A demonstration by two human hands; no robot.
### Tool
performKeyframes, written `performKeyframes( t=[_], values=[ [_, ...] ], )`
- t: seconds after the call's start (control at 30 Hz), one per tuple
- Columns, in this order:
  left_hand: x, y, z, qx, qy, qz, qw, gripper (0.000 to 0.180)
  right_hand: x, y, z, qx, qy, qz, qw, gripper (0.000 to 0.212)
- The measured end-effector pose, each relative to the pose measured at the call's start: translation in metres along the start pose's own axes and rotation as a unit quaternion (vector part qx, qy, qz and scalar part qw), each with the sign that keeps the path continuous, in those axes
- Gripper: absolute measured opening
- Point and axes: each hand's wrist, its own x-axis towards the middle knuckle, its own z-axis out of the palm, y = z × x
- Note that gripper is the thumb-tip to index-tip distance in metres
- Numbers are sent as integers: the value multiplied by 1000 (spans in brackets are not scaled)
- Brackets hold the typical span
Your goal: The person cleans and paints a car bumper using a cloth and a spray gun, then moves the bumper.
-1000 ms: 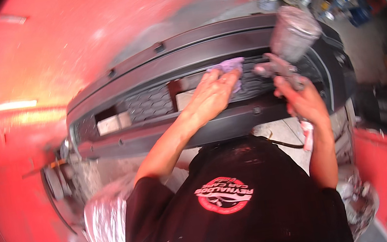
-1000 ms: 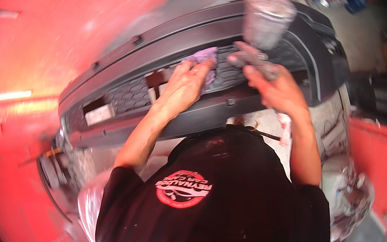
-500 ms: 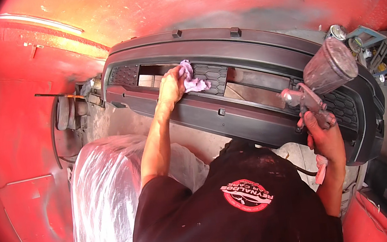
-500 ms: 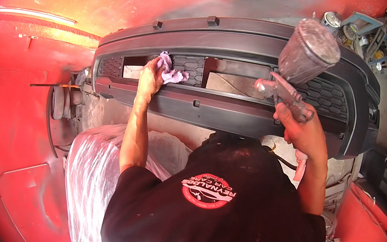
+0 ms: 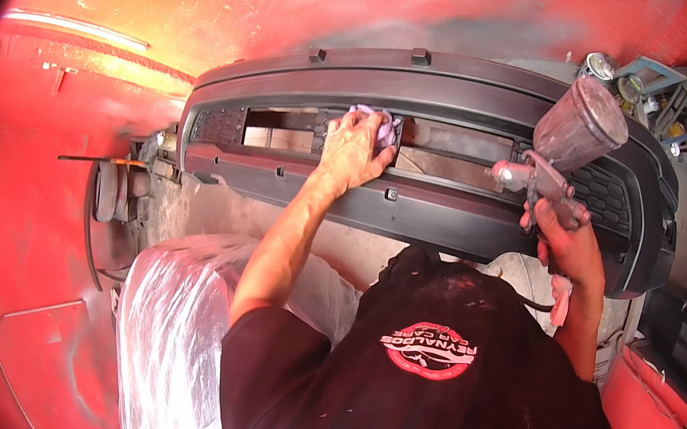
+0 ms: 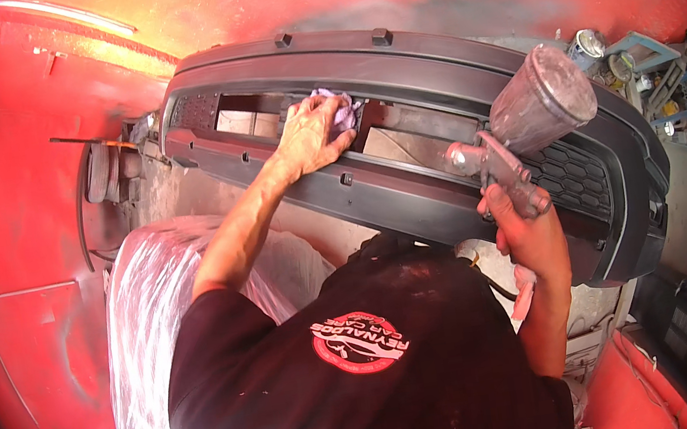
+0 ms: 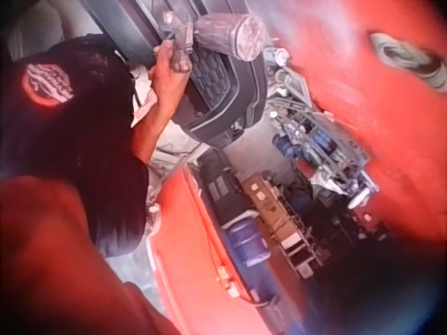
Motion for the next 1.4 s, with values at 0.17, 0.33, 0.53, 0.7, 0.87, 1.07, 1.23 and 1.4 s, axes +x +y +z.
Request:
performKeyframes(
  t=[0.17,0.33,0.53,0.7,0.87,1.07,1.23,1.4],
  values=[
    [6,-21,-15,122,-10,-75,990,48,6,-7,-5,-1,-1,-6,1000,42],
    [-8,-51,4,16,106,4,994,29,5,-5,-10,-2,-21,-8,1000,41],
    [18,31,31,-13,133,-20,991,15,8,-2,-11,-6,-23,18,1000,40],
    [-19,-77,-7,60,-8,-140,988,54,9,-7,-16,-5,-72,-11,997,37],
    [-26,-83,4,-25,119,-181,976,29,20,-14,-5,1,-56,-9,998,33],
    [-6,-51,2,-33,142,-152,978,27,30,-32,34,-7,-35,-1,999,37],
    [17,-62,18,-98,118,45,987,26,40,-31,89,-3,-28,-21,999,37],
    [-2,-109,-23,-167,18,8,986,27,34,-32,139,18,82,-13,996,40]
  ],
)
